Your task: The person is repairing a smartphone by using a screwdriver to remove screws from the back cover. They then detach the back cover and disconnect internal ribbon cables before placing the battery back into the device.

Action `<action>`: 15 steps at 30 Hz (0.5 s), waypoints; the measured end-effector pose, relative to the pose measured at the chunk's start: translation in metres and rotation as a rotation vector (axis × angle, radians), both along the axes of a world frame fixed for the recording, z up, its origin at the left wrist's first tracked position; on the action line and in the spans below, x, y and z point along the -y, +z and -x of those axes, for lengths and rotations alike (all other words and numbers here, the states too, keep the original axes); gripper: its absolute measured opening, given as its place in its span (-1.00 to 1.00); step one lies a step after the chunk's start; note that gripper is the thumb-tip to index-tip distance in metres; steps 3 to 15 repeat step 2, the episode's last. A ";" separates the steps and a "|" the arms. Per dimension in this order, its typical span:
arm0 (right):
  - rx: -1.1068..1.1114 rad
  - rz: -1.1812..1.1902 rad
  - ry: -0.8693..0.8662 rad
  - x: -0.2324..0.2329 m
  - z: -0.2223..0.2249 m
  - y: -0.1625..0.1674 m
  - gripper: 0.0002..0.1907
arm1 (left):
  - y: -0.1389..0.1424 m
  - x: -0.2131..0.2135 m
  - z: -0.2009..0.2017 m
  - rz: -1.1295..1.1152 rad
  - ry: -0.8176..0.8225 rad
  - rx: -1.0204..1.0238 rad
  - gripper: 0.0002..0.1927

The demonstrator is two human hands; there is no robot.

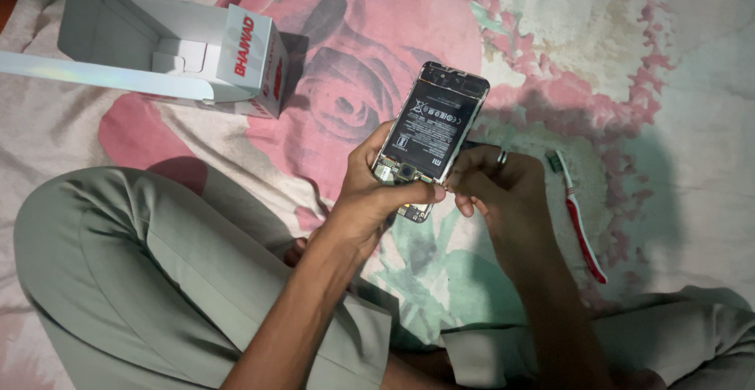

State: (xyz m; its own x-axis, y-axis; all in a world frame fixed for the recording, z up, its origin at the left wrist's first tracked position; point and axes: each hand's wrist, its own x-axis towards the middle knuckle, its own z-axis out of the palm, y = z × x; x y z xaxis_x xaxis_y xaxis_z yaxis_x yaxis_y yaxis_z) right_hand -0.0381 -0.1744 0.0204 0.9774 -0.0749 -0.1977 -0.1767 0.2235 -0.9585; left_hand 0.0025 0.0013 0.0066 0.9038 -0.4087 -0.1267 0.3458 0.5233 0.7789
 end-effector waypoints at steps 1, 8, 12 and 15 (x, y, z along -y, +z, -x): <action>-0.002 -0.015 0.002 0.000 0.000 0.000 -0.92 | 0.000 0.000 0.000 0.004 -0.003 0.000 -0.40; 0.006 -0.023 0.005 0.000 0.000 0.000 -0.92 | 0.000 0.000 0.000 0.008 -0.006 -0.001 -0.40; 0.006 -0.023 0.005 0.000 0.000 0.000 -0.92 | 0.000 0.000 0.000 0.008 -0.006 -0.001 -0.40; 0.006 -0.023 0.005 0.000 0.000 0.000 -0.92 | 0.000 0.000 0.000 0.008 -0.006 -0.001 -0.40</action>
